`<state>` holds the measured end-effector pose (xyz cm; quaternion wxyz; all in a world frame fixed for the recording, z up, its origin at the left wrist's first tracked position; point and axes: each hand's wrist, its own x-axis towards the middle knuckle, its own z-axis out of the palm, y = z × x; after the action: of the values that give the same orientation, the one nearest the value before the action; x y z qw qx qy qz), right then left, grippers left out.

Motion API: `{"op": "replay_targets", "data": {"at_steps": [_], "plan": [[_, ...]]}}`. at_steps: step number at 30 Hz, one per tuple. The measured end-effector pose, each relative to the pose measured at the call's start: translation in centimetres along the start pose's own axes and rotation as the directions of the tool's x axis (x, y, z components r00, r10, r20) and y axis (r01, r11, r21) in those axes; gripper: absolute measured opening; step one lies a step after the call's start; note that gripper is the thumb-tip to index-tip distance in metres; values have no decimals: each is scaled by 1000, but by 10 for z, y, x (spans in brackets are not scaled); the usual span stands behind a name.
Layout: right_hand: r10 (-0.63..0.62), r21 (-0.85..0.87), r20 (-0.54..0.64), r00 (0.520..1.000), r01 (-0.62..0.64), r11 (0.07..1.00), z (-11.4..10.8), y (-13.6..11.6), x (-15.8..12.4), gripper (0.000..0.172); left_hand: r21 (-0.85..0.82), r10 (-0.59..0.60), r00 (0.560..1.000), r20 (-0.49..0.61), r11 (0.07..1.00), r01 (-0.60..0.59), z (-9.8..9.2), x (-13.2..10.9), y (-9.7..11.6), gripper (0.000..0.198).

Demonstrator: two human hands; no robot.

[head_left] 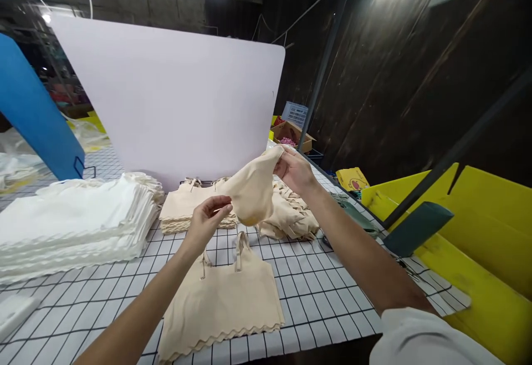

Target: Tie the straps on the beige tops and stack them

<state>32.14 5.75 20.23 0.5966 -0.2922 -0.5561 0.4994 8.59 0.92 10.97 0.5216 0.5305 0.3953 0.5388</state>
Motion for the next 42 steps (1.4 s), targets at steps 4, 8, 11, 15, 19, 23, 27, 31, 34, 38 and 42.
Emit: {"op": "replay_targets", "data": {"at_steps": [4,8,11,15,19,23,27,31,34,38,42], "plan": [[10,97,42,999,-14,995,11,4,-2,27,-120,-54,994,96,991,65,2,0,2,44],[31,80,53,998,-36,996,17,11,-2,26,-181,-60,997,49,981,68,-2,-2,-4,37],[61,39,34,998,-62,997,20,14,-4,26,-200,-42,998,-44,979,33,-6,-2,-7,39],[99,73,19,995,-100,992,24,17,-4,27,-135,7,992,-127,991,-25,-7,-6,-10,45],[98,121,-1,995,-98,988,34,23,-7,29,-8,102,978,-182,994,-105,2,-12,-14,46],[91,-20,101,991,-90,996,53,32,-17,29,76,201,972,-125,978,-193,20,-4,-17,47],[49,-474,259,965,82,877,55,31,-14,25,-87,-16,1000,-20,996,14,21,15,-20,21],[-79,-858,233,969,244,452,23,23,18,24,-249,-342,924,172,892,376,6,20,-18,15],[-92,-974,176,980,187,124,-10,26,40,18,-403,-343,903,257,812,423,2,16,-10,11],[154,-979,192,969,179,95,-42,38,34,42,-592,-233,941,244,733,335,4,17,2,8],[114,-846,166,980,82,527,-46,45,-1,31,-674,-198,970,142,699,241,3,22,6,6]]}}
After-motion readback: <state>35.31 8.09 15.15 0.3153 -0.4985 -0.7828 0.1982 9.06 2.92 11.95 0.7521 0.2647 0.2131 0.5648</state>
